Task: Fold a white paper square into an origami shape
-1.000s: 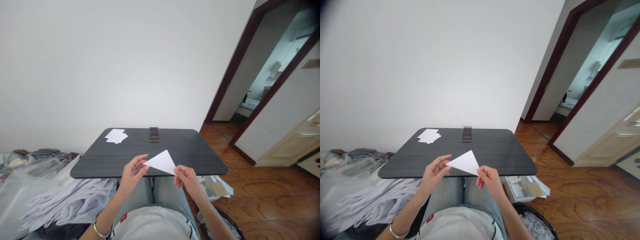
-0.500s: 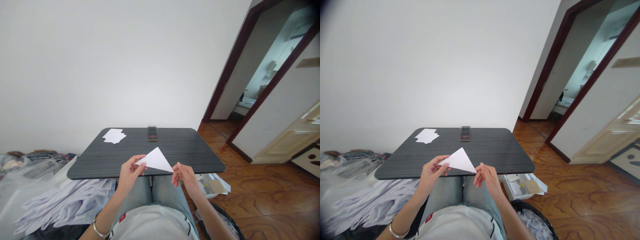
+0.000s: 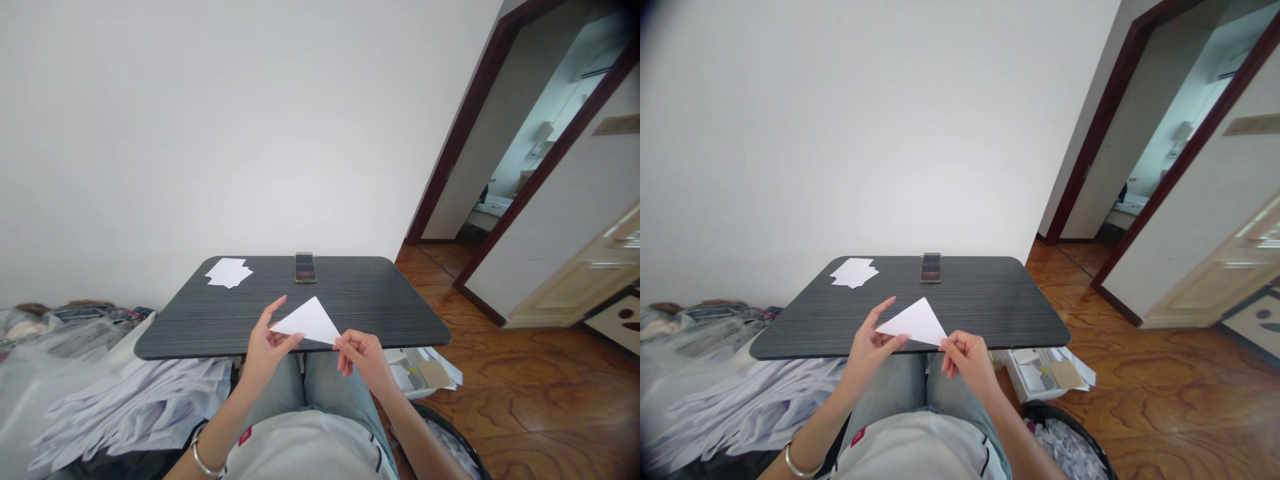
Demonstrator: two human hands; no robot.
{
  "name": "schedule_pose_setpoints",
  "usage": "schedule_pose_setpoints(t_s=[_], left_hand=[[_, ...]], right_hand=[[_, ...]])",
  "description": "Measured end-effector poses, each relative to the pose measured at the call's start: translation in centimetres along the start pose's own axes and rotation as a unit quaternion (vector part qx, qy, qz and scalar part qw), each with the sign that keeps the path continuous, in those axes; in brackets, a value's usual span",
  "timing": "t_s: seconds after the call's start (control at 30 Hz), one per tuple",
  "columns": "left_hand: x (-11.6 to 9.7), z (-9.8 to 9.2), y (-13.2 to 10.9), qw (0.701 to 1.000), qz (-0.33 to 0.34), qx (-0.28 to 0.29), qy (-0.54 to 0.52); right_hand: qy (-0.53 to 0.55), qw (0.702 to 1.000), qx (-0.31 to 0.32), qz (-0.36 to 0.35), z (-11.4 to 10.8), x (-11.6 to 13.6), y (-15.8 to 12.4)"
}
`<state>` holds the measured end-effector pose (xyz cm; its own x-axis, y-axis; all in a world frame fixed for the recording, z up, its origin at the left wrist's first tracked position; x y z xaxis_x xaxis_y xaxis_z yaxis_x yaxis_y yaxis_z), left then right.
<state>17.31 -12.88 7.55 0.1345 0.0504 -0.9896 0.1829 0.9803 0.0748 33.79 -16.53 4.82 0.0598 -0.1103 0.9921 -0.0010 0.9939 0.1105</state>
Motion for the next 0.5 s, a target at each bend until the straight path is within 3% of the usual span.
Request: schedule_pose_setpoints(t_s=[0.33,0.5], left_hand=[[0.4,0.5,-0.2,1.000,-0.008,-0.014,-0.006],[0.3,-0.3,-0.1,1.000,-0.003,-0.029,-0.009]], right_hand=[[-0.002,1.000,0.000,0.007,1.1,-0.3,0.4],[-0.004,1.000,-0.003,0.006,0.9,-0.6,0.5]])
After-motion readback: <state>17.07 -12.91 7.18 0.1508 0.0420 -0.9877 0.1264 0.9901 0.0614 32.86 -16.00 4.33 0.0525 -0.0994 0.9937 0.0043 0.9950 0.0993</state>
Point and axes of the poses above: each hand's wrist, its own y-axis towards the middle knuckle, its own z-axis out of the palm, x = y × z, the point moved 10 cm from there along y, towards the middle knuckle, and after that the axes turned 2 degrees about -z, right-handed, at the moved point
